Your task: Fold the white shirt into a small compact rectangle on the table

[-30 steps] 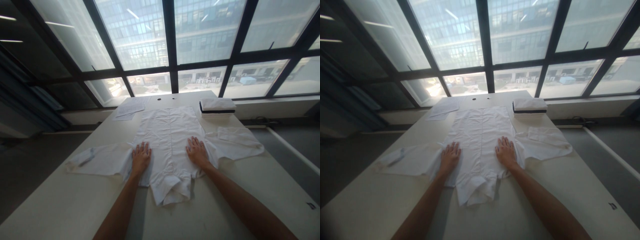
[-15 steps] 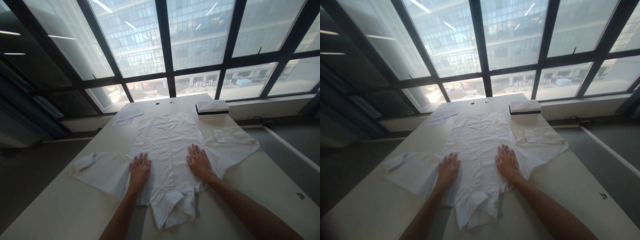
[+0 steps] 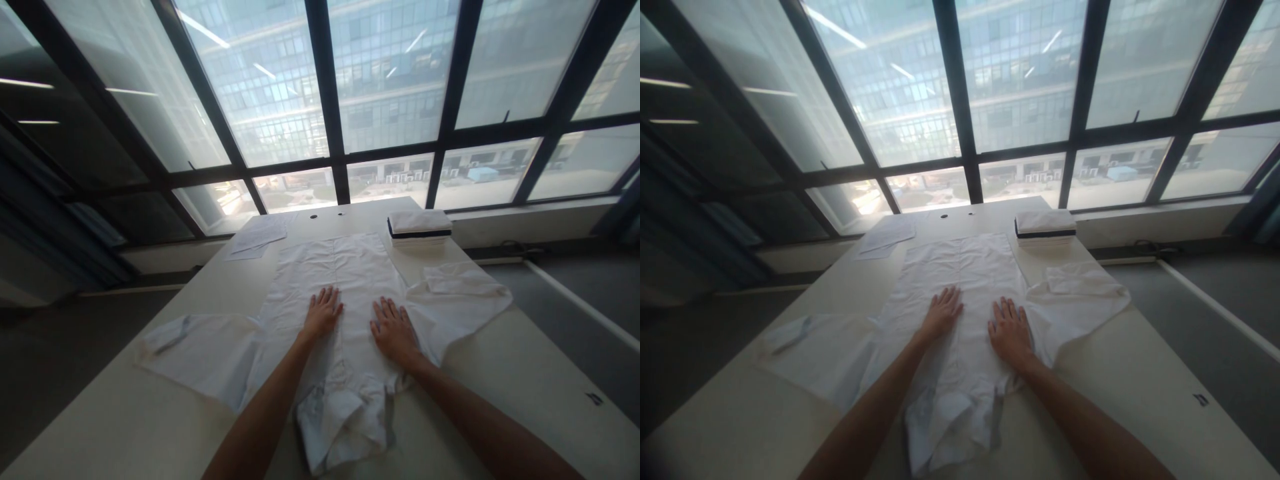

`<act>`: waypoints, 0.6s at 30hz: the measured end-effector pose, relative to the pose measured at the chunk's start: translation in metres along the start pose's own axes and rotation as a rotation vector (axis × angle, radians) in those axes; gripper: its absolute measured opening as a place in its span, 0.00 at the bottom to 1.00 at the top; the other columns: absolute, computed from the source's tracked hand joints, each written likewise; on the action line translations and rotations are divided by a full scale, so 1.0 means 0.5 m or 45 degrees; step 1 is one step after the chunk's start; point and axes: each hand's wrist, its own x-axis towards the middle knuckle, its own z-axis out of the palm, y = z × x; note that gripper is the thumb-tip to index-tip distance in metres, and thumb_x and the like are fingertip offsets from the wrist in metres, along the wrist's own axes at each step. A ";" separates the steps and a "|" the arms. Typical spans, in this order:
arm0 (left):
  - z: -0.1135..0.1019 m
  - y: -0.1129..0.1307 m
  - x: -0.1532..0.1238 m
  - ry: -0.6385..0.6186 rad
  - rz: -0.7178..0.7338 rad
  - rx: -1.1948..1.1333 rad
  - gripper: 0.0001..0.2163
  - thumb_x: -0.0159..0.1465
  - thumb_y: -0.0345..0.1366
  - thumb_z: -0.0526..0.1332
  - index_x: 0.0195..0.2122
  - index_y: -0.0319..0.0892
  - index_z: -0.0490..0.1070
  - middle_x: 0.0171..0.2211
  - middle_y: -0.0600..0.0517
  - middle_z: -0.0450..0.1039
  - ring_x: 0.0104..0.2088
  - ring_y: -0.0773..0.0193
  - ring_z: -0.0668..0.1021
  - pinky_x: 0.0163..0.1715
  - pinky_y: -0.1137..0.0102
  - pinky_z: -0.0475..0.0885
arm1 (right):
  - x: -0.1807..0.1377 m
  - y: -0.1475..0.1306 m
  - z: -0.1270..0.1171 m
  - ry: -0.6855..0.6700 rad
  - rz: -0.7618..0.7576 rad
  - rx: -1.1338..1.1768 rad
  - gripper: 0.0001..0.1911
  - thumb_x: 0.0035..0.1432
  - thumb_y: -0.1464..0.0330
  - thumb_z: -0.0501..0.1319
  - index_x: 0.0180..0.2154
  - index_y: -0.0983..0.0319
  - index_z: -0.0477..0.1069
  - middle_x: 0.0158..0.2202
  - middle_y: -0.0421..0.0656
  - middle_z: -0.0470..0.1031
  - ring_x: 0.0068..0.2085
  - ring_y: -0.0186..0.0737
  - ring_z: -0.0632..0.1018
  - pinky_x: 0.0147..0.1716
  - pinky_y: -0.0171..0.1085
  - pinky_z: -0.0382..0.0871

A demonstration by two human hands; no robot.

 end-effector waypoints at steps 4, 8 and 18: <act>0.021 -0.012 -0.005 0.142 0.014 0.010 0.26 0.76 0.45 0.45 0.73 0.45 0.52 0.73 0.47 0.50 0.73 0.53 0.53 0.70 0.49 0.51 | 0.001 -0.001 0.000 0.000 0.006 -0.003 0.32 0.70 0.61 0.49 0.71 0.61 0.55 0.74 0.48 0.49 0.74 0.49 0.50 0.70 0.54 0.39; 0.026 -0.013 -0.005 0.186 -0.023 -0.087 0.25 0.76 0.42 0.45 0.72 0.43 0.55 0.72 0.47 0.54 0.72 0.55 0.56 0.70 0.51 0.51 | 0.004 0.000 -0.004 0.001 -0.007 -0.012 0.32 0.70 0.60 0.49 0.71 0.62 0.55 0.74 0.49 0.49 0.74 0.49 0.50 0.70 0.54 0.40; 0.022 -0.014 -0.011 0.172 0.001 -0.173 0.24 0.75 0.36 0.45 0.71 0.41 0.58 0.72 0.46 0.54 0.72 0.54 0.57 0.70 0.52 0.51 | 0.050 -0.035 0.001 -0.058 -0.040 0.029 0.31 0.69 0.69 0.45 0.70 0.68 0.56 0.73 0.53 0.50 0.73 0.47 0.52 0.69 0.56 0.44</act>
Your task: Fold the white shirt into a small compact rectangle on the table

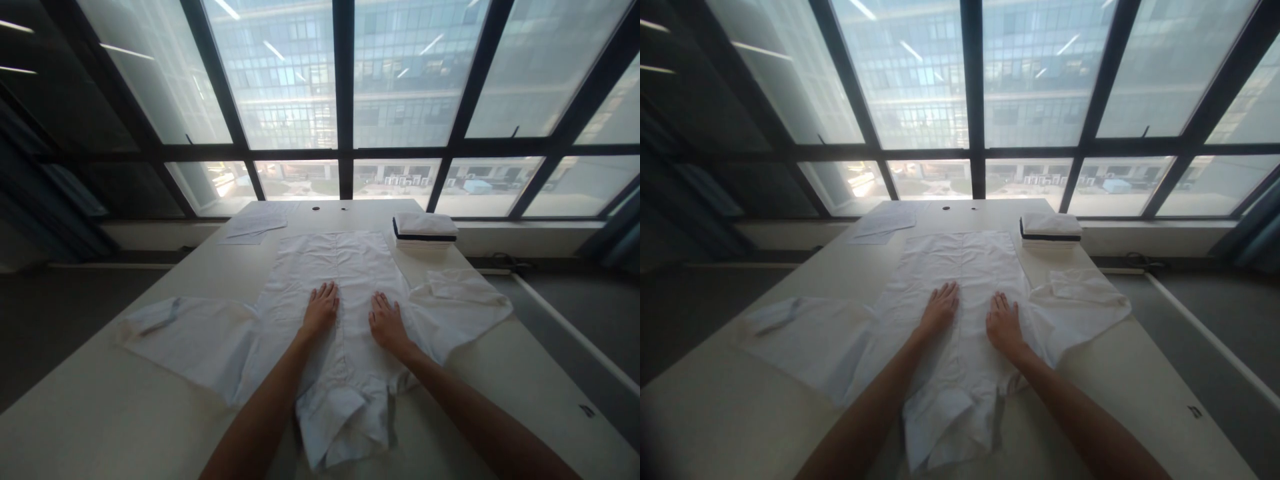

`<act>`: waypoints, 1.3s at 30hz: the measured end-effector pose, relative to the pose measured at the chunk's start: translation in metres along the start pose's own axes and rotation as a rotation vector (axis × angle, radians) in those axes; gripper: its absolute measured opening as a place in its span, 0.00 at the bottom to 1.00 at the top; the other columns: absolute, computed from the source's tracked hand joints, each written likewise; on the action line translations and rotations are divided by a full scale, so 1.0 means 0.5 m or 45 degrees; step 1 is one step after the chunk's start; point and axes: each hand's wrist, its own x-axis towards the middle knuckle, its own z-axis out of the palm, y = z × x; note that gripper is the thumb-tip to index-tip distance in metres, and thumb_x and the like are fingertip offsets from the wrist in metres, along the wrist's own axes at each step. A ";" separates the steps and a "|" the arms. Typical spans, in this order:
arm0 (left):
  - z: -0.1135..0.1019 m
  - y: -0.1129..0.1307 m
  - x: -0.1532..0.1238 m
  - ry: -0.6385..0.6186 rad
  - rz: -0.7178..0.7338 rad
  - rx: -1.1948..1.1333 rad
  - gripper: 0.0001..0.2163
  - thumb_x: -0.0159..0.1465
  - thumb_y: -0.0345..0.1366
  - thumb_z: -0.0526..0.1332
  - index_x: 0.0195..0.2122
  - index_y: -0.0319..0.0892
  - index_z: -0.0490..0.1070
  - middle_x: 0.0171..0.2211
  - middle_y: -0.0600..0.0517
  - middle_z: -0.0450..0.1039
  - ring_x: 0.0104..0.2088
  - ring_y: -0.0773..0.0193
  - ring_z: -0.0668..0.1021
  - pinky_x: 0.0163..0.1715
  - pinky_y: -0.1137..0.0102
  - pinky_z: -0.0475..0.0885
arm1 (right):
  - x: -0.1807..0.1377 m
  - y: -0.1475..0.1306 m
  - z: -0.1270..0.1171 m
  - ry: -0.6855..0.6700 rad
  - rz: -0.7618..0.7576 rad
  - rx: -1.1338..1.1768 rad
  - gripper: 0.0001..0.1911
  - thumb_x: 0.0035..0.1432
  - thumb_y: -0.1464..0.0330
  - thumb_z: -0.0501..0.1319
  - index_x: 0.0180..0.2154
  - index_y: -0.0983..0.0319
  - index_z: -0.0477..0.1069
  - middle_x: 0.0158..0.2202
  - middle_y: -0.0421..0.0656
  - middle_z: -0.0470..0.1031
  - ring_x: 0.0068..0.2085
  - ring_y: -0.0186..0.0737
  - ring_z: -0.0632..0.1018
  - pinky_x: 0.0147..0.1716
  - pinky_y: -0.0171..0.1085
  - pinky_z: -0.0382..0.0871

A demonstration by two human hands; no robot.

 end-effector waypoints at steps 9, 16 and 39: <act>-0.005 -0.005 -0.006 -0.040 0.103 0.064 0.28 0.72 0.36 0.53 0.73 0.42 0.53 0.72 0.43 0.54 0.73 0.50 0.55 0.69 0.50 0.50 | 0.149 -0.162 0.024 0.023 -0.320 0.226 0.29 0.73 0.67 0.39 0.70 0.68 0.55 0.74 0.50 0.51 0.74 0.41 0.50 0.70 0.45 0.44; 0.002 -0.008 -0.007 -0.029 0.092 0.040 0.28 0.72 0.37 0.52 0.73 0.43 0.53 0.72 0.44 0.54 0.73 0.51 0.54 0.70 0.50 0.51 | 0.179 -0.139 0.049 -0.026 -0.283 0.112 0.33 0.75 0.56 0.36 0.71 0.66 0.53 0.74 0.51 0.51 0.73 0.48 0.51 0.70 0.52 0.41; -0.002 0.002 -0.006 -0.022 -0.030 -0.035 0.26 0.74 0.41 0.46 0.72 0.45 0.56 0.73 0.51 0.53 0.72 0.55 0.56 0.71 0.52 0.50 | 0.238 0.132 0.019 0.080 0.132 -0.168 0.35 0.73 0.53 0.38 0.72 0.63 0.53 0.75 0.50 0.48 0.73 0.49 0.50 0.69 0.52 0.41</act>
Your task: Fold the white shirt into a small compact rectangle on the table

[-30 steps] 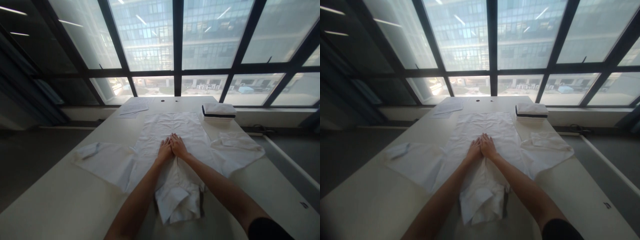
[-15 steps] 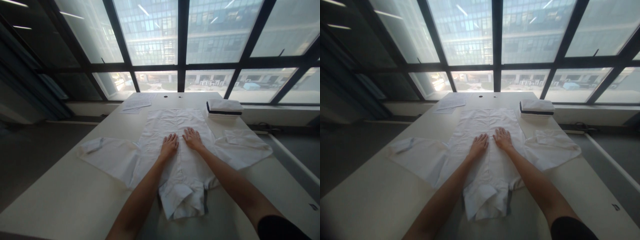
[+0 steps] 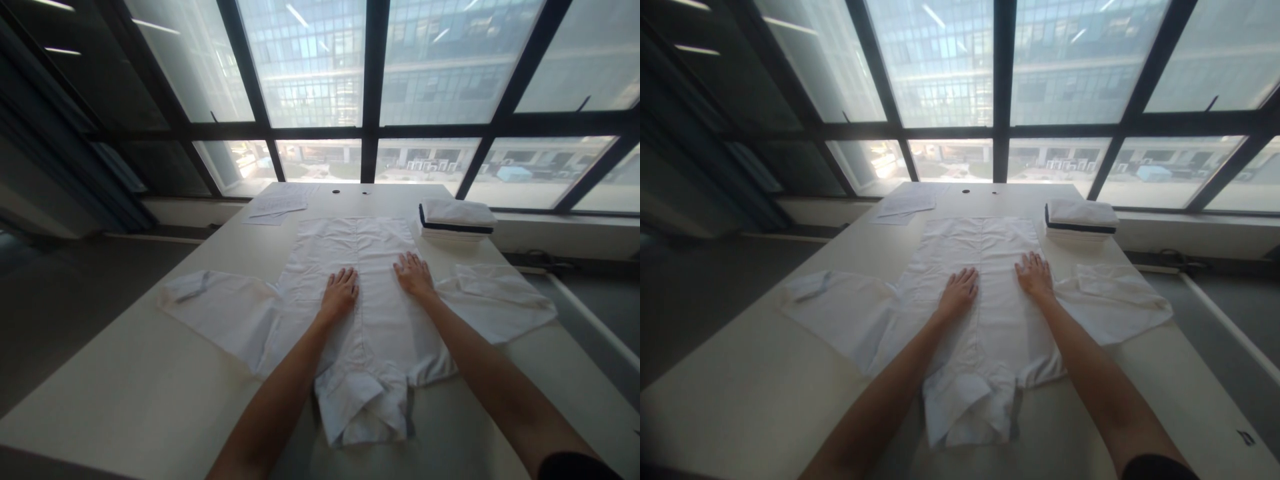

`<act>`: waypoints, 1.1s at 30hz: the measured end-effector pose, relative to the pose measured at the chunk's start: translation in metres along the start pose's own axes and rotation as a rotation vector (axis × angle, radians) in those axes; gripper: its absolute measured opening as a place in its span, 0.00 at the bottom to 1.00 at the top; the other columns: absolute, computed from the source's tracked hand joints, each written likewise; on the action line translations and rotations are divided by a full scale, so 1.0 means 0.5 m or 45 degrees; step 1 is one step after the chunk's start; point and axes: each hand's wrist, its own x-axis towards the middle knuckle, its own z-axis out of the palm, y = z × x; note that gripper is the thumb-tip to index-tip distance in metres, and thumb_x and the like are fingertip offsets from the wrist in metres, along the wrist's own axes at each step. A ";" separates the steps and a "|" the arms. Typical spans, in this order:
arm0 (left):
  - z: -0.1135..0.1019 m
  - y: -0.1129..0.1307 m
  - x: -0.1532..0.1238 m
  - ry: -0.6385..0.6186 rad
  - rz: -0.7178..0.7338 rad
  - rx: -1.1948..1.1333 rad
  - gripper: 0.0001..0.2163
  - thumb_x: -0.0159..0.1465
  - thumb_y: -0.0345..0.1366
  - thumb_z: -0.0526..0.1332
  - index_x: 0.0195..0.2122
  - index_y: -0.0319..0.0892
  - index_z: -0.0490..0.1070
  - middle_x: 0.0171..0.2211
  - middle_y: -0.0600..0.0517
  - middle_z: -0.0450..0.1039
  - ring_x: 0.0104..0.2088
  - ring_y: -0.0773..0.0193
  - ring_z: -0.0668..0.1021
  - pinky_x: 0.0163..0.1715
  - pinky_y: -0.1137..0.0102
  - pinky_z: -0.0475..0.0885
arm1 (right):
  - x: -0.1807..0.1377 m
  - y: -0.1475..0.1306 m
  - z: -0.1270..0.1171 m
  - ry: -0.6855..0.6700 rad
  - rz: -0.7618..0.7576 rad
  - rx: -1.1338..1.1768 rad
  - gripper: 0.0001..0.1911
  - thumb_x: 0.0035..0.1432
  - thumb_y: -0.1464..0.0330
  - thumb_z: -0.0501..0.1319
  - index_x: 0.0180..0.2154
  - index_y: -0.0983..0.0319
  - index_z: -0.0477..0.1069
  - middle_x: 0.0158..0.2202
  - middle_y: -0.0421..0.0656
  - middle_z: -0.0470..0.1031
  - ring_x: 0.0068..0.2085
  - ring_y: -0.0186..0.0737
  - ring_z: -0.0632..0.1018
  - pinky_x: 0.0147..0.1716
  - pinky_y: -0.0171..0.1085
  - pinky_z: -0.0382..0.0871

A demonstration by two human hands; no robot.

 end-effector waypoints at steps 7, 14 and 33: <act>-0.001 -0.001 -0.001 0.003 -0.003 -0.008 0.26 0.74 0.41 0.47 0.72 0.45 0.56 0.73 0.51 0.53 0.72 0.56 0.55 0.71 0.52 0.49 | -0.010 -0.002 -0.010 -0.028 -0.020 -0.023 0.33 0.73 0.56 0.42 0.72 0.64 0.52 0.75 0.52 0.47 0.74 0.50 0.49 0.69 0.53 0.41; 0.003 -0.004 0.001 -0.003 -0.015 -0.006 0.27 0.74 0.40 0.47 0.73 0.42 0.53 0.73 0.47 0.53 0.72 0.55 0.55 0.71 0.52 0.49 | -0.039 -0.120 -0.033 -0.020 0.014 0.077 0.32 0.72 0.61 0.45 0.71 0.69 0.53 0.73 0.60 0.49 0.73 0.55 0.51 0.67 0.58 0.48; 0.000 -0.011 0.001 -0.022 -0.019 -0.022 0.26 0.74 0.40 0.47 0.71 0.41 0.56 0.73 0.48 0.52 0.73 0.58 0.55 0.71 0.54 0.49 | -0.014 -0.037 -0.005 -0.009 -0.057 -0.005 0.32 0.73 0.58 0.43 0.72 0.61 0.53 0.75 0.48 0.49 0.73 0.48 0.51 0.69 0.52 0.43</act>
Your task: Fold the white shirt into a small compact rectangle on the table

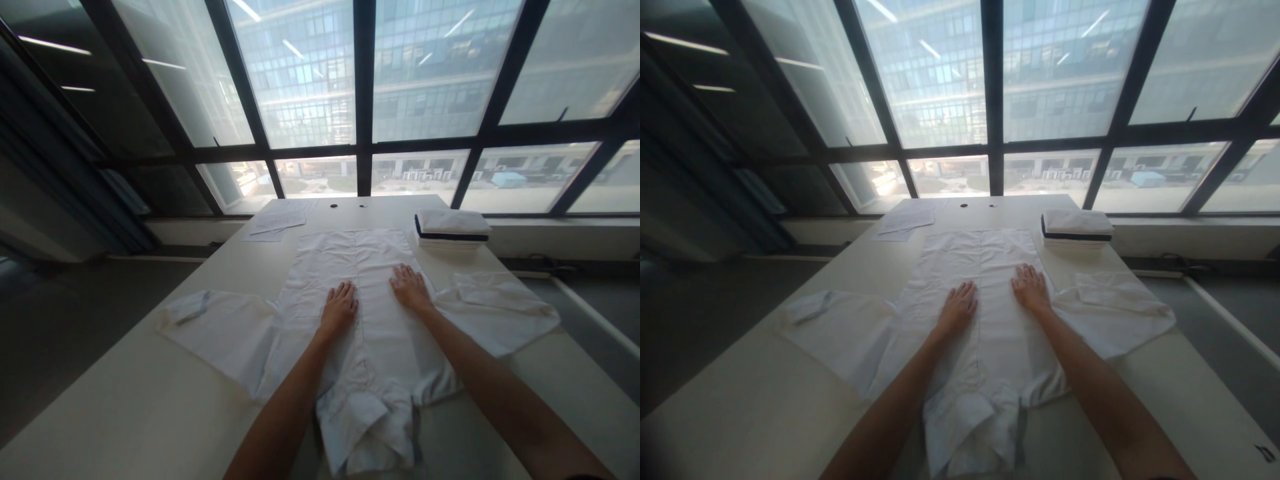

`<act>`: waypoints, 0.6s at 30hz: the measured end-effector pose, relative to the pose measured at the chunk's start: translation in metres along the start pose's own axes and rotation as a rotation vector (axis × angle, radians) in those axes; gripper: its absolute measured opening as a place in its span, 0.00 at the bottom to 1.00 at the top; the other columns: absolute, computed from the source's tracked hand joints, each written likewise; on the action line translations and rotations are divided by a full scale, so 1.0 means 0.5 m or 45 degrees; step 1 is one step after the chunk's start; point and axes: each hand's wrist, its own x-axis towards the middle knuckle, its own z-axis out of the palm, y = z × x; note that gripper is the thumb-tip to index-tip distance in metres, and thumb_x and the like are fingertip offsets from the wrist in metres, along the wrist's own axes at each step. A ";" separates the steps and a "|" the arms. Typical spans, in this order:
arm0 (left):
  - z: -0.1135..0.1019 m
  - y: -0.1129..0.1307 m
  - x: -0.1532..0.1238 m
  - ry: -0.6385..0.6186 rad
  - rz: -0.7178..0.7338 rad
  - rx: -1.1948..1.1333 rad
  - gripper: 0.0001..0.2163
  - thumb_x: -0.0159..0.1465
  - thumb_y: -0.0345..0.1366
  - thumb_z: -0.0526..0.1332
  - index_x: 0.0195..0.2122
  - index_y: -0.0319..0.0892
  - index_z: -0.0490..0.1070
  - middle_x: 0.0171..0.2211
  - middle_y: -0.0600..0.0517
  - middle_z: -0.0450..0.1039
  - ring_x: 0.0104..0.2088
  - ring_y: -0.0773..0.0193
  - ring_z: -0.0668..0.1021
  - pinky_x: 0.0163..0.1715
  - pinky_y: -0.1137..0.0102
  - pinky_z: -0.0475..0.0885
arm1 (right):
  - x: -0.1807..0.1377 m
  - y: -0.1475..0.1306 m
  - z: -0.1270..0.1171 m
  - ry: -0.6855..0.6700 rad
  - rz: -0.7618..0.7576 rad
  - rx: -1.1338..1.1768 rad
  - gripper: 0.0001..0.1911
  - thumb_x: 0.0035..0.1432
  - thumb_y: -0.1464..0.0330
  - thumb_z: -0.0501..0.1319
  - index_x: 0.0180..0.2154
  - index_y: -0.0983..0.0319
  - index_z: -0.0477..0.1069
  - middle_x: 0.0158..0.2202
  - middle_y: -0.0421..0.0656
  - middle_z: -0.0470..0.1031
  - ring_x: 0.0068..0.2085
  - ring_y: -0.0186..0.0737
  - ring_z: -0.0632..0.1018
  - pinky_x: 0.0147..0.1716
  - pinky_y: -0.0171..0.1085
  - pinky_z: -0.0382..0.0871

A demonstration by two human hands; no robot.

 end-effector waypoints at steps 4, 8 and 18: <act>-0.001 0.002 -0.001 -0.008 -0.008 0.004 0.26 0.74 0.40 0.47 0.71 0.40 0.57 0.73 0.49 0.52 0.73 0.58 0.55 0.71 0.54 0.49 | 0.003 0.033 0.007 0.035 0.032 -0.040 0.32 0.72 0.58 0.43 0.72 0.61 0.54 0.74 0.48 0.51 0.73 0.48 0.52 0.69 0.51 0.43; -0.005 0.006 -0.002 -0.041 -0.008 0.055 0.26 0.74 0.40 0.46 0.72 0.40 0.55 0.73 0.48 0.50 0.73 0.56 0.54 0.71 0.52 0.49 | -0.001 0.024 0.005 0.044 0.040 -0.037 0.32 0.72 0.58 0.42 0.72 0.61 0.53 0.74 0.48 0.50 0.73 0.48 0.52 0.69 0.52 0.43; 0.012 0.067 0.036 -0.028 -0.124 0.126 0.26 0.75 0.39 0.44 0.73 0.41 0.51 0.74 0.44 0.49 0.73 0.53 0.52 0.69 0.44 0.49 | -0.002 0.022 0.002 0.074 0.046 0.013 0.32 0.71 0.58 0.43 0.71 0.61 0.55 0.74 0.48 0.52 0.73 0.48 0.53 0.69 0.52 0.43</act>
